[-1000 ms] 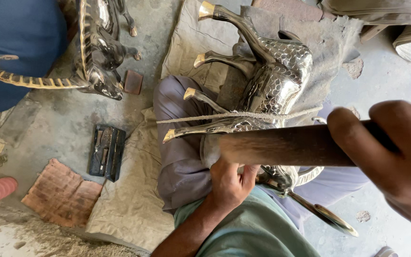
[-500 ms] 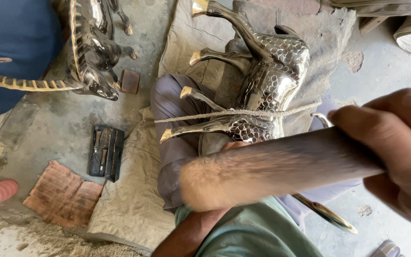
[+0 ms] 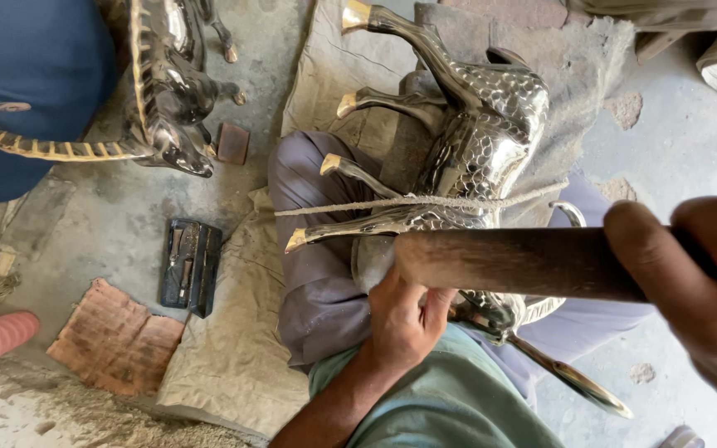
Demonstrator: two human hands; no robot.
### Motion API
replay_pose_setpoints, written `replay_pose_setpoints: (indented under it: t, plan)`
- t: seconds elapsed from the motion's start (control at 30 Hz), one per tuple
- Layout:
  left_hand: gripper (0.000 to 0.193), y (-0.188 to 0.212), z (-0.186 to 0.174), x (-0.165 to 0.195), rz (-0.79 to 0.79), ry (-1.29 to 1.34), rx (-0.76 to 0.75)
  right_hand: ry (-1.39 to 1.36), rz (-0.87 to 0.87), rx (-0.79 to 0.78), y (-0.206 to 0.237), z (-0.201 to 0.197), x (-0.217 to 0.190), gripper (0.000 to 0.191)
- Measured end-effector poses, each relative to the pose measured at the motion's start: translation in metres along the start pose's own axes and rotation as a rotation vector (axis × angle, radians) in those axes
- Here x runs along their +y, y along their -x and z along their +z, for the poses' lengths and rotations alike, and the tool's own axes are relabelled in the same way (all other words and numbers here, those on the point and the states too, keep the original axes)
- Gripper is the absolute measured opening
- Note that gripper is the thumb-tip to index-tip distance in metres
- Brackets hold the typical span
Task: The person sits on the floor and uses a hammer and chisel to engrave a scale pattern onto a silver-colored metal goat statue. They repeatedly strike the chisel to create indentations on the statue's body and legs.
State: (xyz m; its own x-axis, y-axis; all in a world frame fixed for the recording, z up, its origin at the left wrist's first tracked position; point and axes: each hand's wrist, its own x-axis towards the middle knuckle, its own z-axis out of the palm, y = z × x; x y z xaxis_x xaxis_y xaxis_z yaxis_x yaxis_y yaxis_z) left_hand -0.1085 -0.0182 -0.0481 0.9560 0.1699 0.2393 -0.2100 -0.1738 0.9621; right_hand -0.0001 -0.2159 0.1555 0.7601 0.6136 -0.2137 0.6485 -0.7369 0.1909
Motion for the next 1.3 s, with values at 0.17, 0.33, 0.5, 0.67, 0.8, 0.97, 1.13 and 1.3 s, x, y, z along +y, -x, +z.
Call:
replay_pose_setpoints:
  t: [0.17,0.33,0.5,0.67,0.8,0.97,1.13,1.3]
  plan:
    - [0.02,-0.019,-0.001,0.017,0.068,0.028,0.115,-0.127,0.08,0.013,-0.011,0.026,0.034,0.033]
    - [0.02,-0.045,-0.009,0.034,-0.051,0.027,0.032,-0.008,0.088,-0.031,-0.027,0.031,0.046,0.038]
    - [0.018,-0.062,-0.014,0.041,-0.102,-0.008,-0.049,-0.03,0.1,-0.05,-0.042,0.021,0.044,0.043]
    - [0.019,-0.06,-0.016,0.041,-0.093,0.027,-0.05,-0.041,0.101,-0.069,-0.045,0.016,0.04,0.049]
    - [0.02,-0.055,-0.014,0.04,-0.095,0.005,-0.03,-0.04,0.096,-0.071,-0.05,0.009,0.036,0.053]
    - [0.022,-0.054,-0.009,0.034,-0.106,0.062,-0.052,-0.022,0.11,-0.106,-0.057,-0.008,0.025,0.059]
    - [0.021,-0.05,-0.011,0.034,-0.092,0.023,-0.044,-0.114,0.106,0.129,-0.056,-0.021,0.009,0.055]
    - [0.02,-0.049,-0.01,0.031,-0.079,0.09,-0.016,-0.105,0.078,0.127,-0.049,-0.041,0.001,0.062]
